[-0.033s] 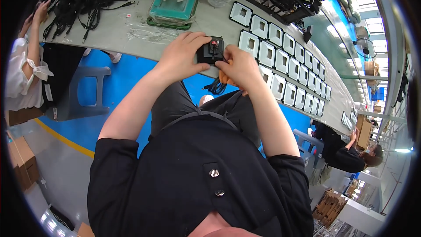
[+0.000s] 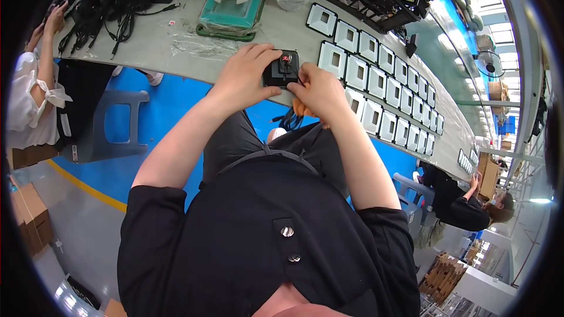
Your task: Cleaning LED panels with a cloth and assembling them into fixture housings using a manual press.
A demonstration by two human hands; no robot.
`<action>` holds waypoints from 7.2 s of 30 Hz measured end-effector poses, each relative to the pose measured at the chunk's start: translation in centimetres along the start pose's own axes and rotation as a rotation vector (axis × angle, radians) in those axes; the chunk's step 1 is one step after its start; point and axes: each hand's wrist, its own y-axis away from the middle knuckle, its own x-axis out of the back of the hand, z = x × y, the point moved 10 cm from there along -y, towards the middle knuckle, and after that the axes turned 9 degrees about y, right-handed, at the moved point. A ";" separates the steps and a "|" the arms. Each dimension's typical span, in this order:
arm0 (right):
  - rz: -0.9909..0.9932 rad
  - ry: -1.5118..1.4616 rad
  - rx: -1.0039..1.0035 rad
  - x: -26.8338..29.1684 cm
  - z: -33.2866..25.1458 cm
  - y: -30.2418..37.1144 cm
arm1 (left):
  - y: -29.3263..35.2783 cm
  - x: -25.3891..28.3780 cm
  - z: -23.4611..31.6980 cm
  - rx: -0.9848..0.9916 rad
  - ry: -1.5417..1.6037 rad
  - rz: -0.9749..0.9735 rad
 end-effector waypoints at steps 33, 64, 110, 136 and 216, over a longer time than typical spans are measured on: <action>0.610 -0.385 0.190 6.3 -5.0 -5.8 | -6.0 10.3 -12.1 0.273 0.340 -0.028; 0.818 -0.562 0.285 22.2 1.7 2.1 | -5.0 11.7 -9.6 0.300 0.207 -0.004; 0.631 -0.097 0.857 17.3 -8.5 18.7 | 0.1 4.2 18.4 -0.175 1.045 -0.087; 0.585 -0.207 0.797 17.4 -9.1 16.9 | 1.8 7.2 16.6 -0.205 0.660 0.206; -0.613 0.987 0.088 1.4 -9.5 -3.8 | 2.2 2.0 -3.1 0.127 0.065 -0.014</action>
